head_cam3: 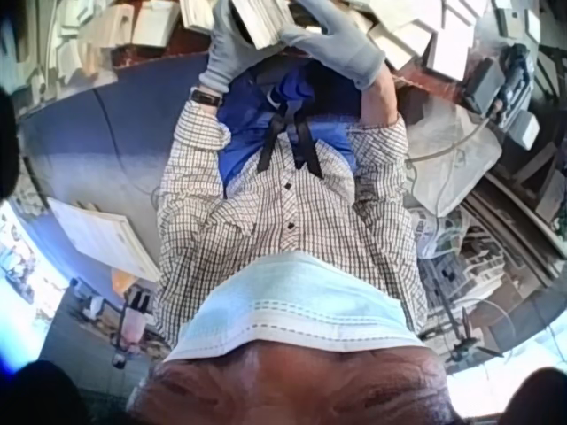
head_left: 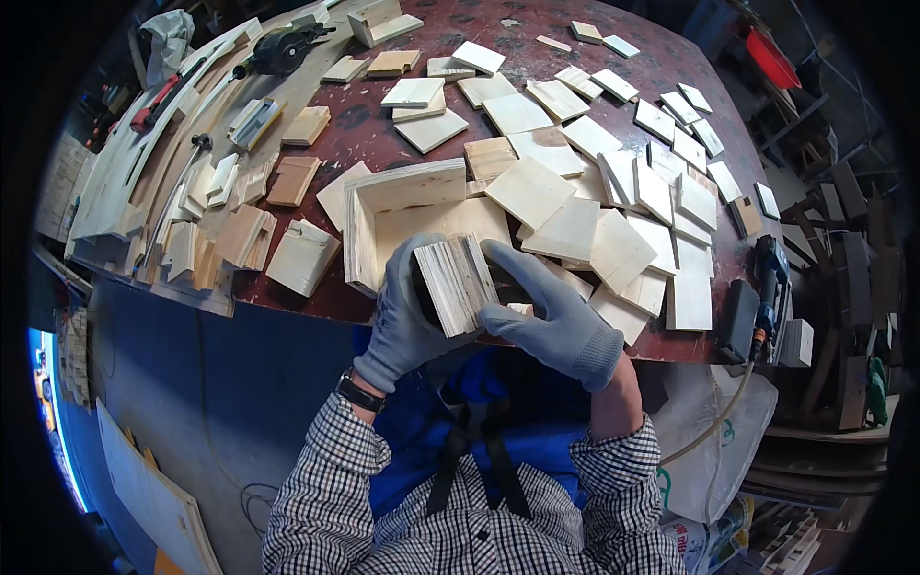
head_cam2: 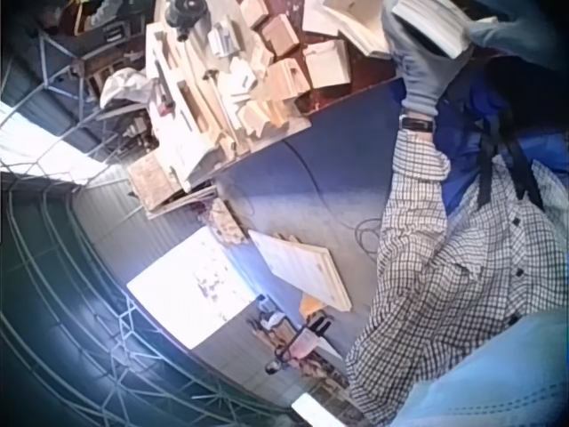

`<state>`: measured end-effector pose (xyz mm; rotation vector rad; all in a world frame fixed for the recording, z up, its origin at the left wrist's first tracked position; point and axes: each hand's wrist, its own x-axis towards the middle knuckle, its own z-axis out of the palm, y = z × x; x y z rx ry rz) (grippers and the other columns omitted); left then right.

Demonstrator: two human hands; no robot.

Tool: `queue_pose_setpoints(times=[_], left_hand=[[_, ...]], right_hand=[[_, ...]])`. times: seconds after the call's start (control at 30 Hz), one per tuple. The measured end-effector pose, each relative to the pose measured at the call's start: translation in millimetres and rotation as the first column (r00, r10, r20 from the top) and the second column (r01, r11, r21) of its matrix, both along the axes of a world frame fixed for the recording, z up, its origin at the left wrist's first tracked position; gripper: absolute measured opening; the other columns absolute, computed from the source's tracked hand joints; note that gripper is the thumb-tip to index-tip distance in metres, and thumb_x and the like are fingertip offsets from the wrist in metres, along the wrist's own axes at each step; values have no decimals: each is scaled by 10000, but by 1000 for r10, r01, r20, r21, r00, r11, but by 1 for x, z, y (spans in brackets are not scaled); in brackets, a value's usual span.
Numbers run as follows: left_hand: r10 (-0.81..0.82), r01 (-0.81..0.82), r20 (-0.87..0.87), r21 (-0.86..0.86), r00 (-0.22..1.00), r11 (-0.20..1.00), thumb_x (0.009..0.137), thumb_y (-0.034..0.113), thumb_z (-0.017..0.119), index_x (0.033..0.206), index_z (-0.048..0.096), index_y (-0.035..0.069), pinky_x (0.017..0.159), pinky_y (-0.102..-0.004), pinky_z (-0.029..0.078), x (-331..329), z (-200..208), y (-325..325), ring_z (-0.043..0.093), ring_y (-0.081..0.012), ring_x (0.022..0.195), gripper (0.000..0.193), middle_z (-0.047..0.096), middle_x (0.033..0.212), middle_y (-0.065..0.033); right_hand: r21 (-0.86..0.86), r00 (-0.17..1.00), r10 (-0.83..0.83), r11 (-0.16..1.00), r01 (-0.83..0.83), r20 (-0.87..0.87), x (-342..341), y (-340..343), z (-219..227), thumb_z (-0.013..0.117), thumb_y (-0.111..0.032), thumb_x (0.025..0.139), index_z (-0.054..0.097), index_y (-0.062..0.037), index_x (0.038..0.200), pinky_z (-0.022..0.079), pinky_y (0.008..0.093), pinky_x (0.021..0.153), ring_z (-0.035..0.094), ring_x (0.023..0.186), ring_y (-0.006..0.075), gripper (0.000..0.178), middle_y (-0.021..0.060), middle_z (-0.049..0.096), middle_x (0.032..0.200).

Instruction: The person assembles small wooden boxes by hand, picking up pre-cut wooden pieces and fitting them together on a cluttered workbench. The person repeatedly forms box shapes and stacks them, occasionally using a nail gun to secure joints.

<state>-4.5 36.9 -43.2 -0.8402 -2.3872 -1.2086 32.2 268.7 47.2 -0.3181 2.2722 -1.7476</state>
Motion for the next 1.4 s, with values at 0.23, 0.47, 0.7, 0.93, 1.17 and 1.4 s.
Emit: queue_pose_setpoints(times=[0.23, 0.47, 0.7, 0.93, 1.17, 1.4], left_hand=[[0, 0, -23, 15, 1000, 1000, 598, 391, 1038, 1551, 244, 52, 1163, -456, 448, -1, 0, 0, 476, -348, 1383, 1286, 408, 1444, -179], [-8, 8, 9, 31, 1000, 999, 613, 358, 1028, 1542, 251, 42, 1150, -442, 456, 0, 2, 2, 498, -337, 1357, 1252, 427, 1428, -170], [-5, 4, 21, 29, 1000, 1000, 627, 348, 1023, 1540, 256, 38, 1154, -443, 449, 1, 3, 2, 492, -335, 1364, 1232, 422, 1435, -172], [-5, 5, -22, 5, 1000, 1000, 633, 360, 1021, 1550, 243, 41, 1168, -451, 435, 0, 6, 2, 481, -345, 1375, 1244, 415, 1440, -174], [2, -2, 24, 15, 1000, 1000, 622, 356, 1021, 1548, 244, 31, 1170, -457, 432, 2, 5, 1, 478, -348, 1376, 1252, 420, 1439, -179], [26, -26, 5, 10, 1000, 1000, 621, 363, 1016, 1547, 253, 36, 1144, -480, 456, 3, 6, 3, 502, -367, 1365, 1244, 441, 1450, -201]], right_hand=[[-53, 1000, -11, 999, 11, 17, -1, 0, 0, 765, -296, 987, 437, -17, 1579, 435, 402, 1197, 544, 1396, 286, 733, 184, 559, 1461], [-59, 994, -33, 997, 39, 101, -1, 1, 2, 766, -311, 985, 442, -29, 1583, 427, 404, 1205, 523, 1422, 278, 736, 191, 547, 1505], [-44, 994, -30, 998, 35, 105, -2, 2, 2, 754, -315, 990, 435, -21, 1584, 417, 406, 1214, 515, 1432, 287, 736, 201, 526, 1534], [-38, 999, -23, 999, 24, 40, -1, -1, 1, 745, -305, 996, 426, -2, 1583, 427, 403, 1205, 527, 1418, 294, 734, 204, 539, 1499], [-157, 998, -17, 987, 27, 63, 3, -2, 1, 739, -319, 1007, 418, 10, 1584, 437, 396, 1194, 526, 1421, 282, 738, 206, 524, 1518], [-89, 998, -36, 995, 40, 43, 5, 1, 2, 785, -349, 969, 405, 7, 1590, 434, 409, 1200, 512, 1435, 296, 811, 212, 511, 1536]])
